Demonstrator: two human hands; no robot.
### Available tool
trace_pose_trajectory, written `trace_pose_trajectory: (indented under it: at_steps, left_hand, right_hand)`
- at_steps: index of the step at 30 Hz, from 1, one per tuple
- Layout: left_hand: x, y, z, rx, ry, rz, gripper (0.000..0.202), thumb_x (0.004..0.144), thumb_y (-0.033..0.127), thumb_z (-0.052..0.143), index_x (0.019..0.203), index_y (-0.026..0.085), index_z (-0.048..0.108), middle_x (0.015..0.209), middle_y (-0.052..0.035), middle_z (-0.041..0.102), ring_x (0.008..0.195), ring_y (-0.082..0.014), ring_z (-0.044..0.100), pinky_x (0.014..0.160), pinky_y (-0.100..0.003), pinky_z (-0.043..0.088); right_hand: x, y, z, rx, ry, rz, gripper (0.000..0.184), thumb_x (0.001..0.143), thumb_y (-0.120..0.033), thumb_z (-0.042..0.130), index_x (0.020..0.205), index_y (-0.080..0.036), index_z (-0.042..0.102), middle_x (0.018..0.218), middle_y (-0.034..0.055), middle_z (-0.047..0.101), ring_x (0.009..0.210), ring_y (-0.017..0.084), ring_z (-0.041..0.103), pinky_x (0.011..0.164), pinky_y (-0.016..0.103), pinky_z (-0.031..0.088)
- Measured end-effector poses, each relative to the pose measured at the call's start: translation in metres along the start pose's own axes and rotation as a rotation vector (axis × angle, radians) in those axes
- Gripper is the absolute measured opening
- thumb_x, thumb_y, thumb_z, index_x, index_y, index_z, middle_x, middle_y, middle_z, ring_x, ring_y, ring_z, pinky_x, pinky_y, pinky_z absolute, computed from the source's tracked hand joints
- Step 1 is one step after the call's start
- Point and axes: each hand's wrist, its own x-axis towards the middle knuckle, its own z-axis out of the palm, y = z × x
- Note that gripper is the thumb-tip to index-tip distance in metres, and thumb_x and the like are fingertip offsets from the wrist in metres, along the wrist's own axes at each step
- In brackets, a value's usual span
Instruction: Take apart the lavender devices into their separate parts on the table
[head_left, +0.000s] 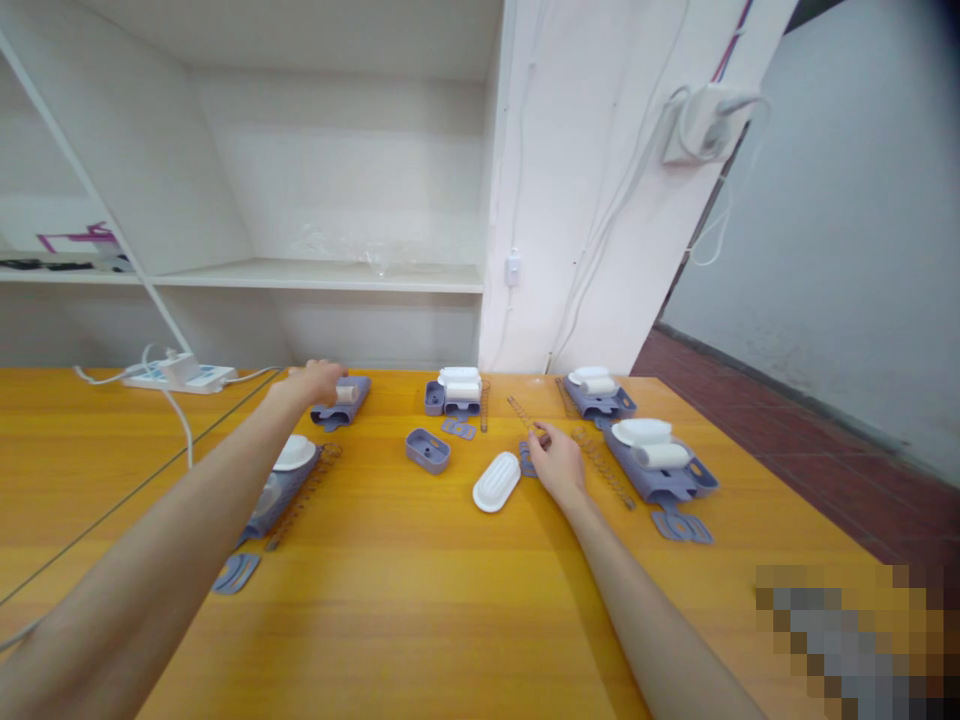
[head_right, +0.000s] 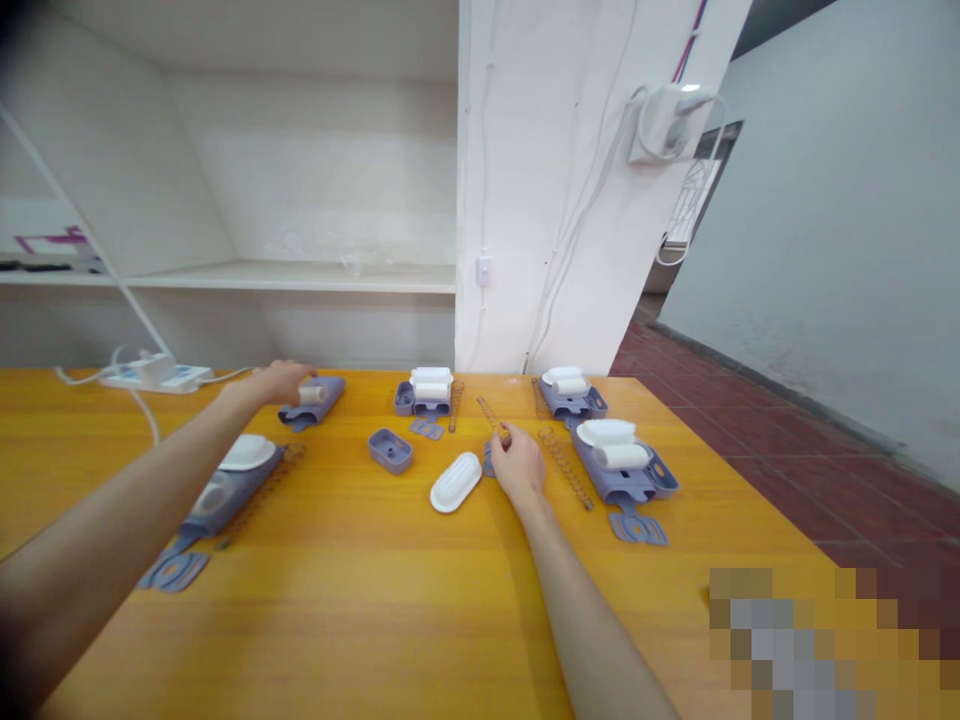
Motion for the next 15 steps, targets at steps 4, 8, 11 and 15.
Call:
trace_pose_trajectory:
  at_steps: [4, 8, 11, 15]
  left_hand:
    - [-0.018, 0.038, -0.005, 0.071, 0.020, 0.128, 0.083, 0.055, 0.029, 0.069, 0.133, 0.028, 0.040, 0.129, -0.0154, 0.046, 0.121, -0.0359, 0.039, 0.094, -0.054, 0.033]
    - [-0.053, 0.099, 0.001, -0.027, -0.103, 0.478, 0.079, 0.060, 0.056, 0.067, 0.130, 0.033, 0.041, 0.129, -0.0092, 0.046, 0.119, -0.0301, 0.043, 0.097, -0.045, 0.034]
    - [-0.086, 0.139, 0.009, -0.063, -0.023, 0.638, 0.072, 0.062, 0.062, 0.064, 0.124, 0.030, 0.048, 0.123, -0.0091, 0.050, 0.116, -0.0290, 0.045, 0.094, -0.042, 0.036]
    - [-0.124, 0.182, 0.018, -0.088, 0.218, 0.758, 0.067, 0.068, 0.071, 0.055, 0.112, 0.020, 0.054, 0.107, -0.0119, 0.059, 0.104, -0.0282, 0.052, 0.088, -0.039, 0.038]
  right_hand:
    - [0.000, 0.000, 0.001, 0.008, -0.006, -0.009, 0.037, 0.083, -0.036, 0.046, 0.112, -0.019, 0.062, 0.084, 0.0048, 0.068, 0.079, 0.018, 0.062, 0.069, 0.025, 0.042]
    - [-0.001, 0.000, 0.000, 0.013, -0.001, -0.023, 0.038, 0.083, -0.036, 0.045, 0.112, -0.018, 0.062, 0.085, 0.0049, 0.068, 0.080, 0.018, 0.062, 0.071, 0.025, 0.042]
    - [-0.001, 0.001, 0.000, 0.012, 0.003, -0.030, 0.037, 0.083, -0.036, 0.046, 0.111, -0.018, 0.062, 0.086, 0.0049, 0.069, 0.080, 0.017, 0.062, 0.071, 0.024, 0.043]
    - [0.000, 0.001, 0.002, 0.004, 0.008, -0.031, 0.037, 0.083, -0.035, 0.046, 0.111, -0.019, 0.062, 0.084, 0.0041, 0.069, 0.079, 0.017, 0.063, 0.071, 0.024, 0.043]
